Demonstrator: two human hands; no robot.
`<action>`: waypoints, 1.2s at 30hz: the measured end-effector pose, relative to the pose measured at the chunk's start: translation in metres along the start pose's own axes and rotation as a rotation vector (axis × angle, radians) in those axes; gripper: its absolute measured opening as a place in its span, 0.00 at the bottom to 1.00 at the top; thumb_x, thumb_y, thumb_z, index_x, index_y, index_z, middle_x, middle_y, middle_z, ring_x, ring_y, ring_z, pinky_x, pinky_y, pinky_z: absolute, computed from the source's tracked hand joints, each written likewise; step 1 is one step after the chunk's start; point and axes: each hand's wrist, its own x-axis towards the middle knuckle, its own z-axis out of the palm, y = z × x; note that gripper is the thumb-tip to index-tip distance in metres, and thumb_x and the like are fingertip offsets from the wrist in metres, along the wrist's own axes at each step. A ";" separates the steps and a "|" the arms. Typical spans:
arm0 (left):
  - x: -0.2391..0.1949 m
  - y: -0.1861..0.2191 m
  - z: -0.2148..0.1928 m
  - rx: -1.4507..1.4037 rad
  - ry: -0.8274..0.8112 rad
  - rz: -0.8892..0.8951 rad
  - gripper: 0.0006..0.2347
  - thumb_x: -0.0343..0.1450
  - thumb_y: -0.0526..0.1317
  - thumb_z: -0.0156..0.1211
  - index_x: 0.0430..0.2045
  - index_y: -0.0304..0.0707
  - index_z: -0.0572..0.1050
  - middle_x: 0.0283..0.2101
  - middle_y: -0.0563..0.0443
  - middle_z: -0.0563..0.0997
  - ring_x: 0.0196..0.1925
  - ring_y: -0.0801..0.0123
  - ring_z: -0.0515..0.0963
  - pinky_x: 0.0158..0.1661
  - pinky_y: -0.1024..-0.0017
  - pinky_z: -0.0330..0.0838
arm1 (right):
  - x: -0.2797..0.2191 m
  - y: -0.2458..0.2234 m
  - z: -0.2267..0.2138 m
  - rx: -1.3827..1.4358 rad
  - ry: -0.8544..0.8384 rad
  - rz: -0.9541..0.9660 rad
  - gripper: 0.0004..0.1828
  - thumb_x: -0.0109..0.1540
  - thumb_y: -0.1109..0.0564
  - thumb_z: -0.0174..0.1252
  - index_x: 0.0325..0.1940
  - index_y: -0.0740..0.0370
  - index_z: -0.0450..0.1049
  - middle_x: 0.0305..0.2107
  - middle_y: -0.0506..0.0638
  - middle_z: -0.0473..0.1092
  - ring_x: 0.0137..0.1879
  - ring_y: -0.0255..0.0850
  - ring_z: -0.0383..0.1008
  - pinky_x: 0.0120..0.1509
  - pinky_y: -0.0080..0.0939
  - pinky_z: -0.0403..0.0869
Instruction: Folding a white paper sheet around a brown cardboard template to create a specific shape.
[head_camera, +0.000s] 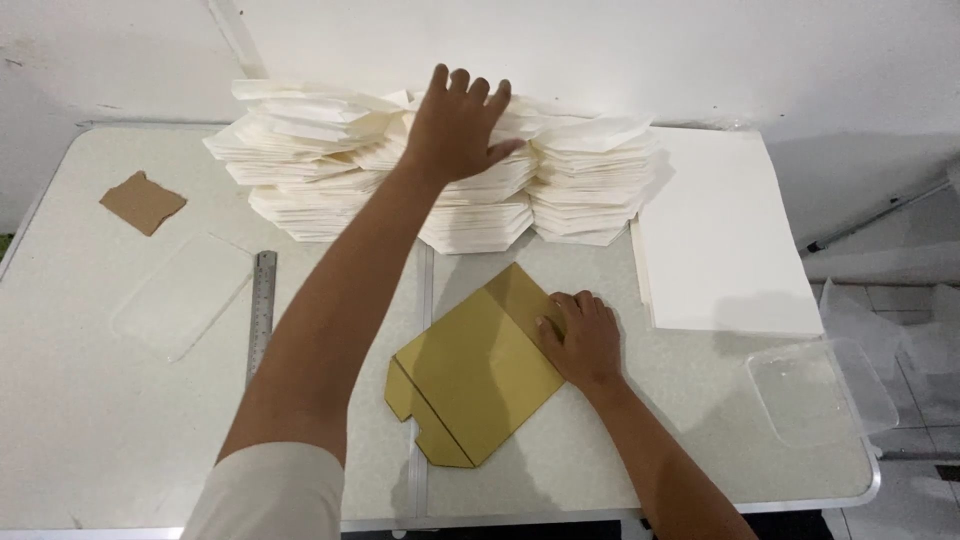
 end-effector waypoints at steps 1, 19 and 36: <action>0.000 0.005 0.006 -0.001 0.000 0.001 0.34 0.77 0.71 0.36 0.61 0.41 0.69 0.49 0.42 0.82 0.52 0.47 0.79 0.55 0.47 0.64 | 0.000 0.000 -0.001 0.000 0.000 0.002 0.21 0.62 0.43 0.54 0.54 0.55 0.73 0.41 0.51 0.70 0.45 0.49 0.71 0.52 0.53 0.69; -0.033 0.027 -0.008 -0.171 0.019 -0.124 0.36 0.79 0.68 0.35 0.74 0.38 0.50 0.74 0.34 0.56 0.75 0.38 0.51 0.71 0.45 0.44 | 0.000 -0.005 -0.006 0.020 -0.083 0.057 0.23 0.63 0.41 0.51 0.57 0.54 0.72 0.43 0.51 0.69 0.49 0.49 0.70 0.59 0.54 0.67; -0.019 0.049 0.004 -0.436 -0.236 -0.355 0.18 0.75 0.56 0.49 0.46 0.44 0.74 0.44 0.47 0.70 0.53 0.54 0.72 0.55 0.52 0.68 | 0.006 -0.013 -0.019 -0.052 -0.184 0.081 0.20 0.68 0.43 0.49 0.58 0.53 0.71 0.41 0.53 0.67 0.53 0.51 0.73 0.58 0.52 0.71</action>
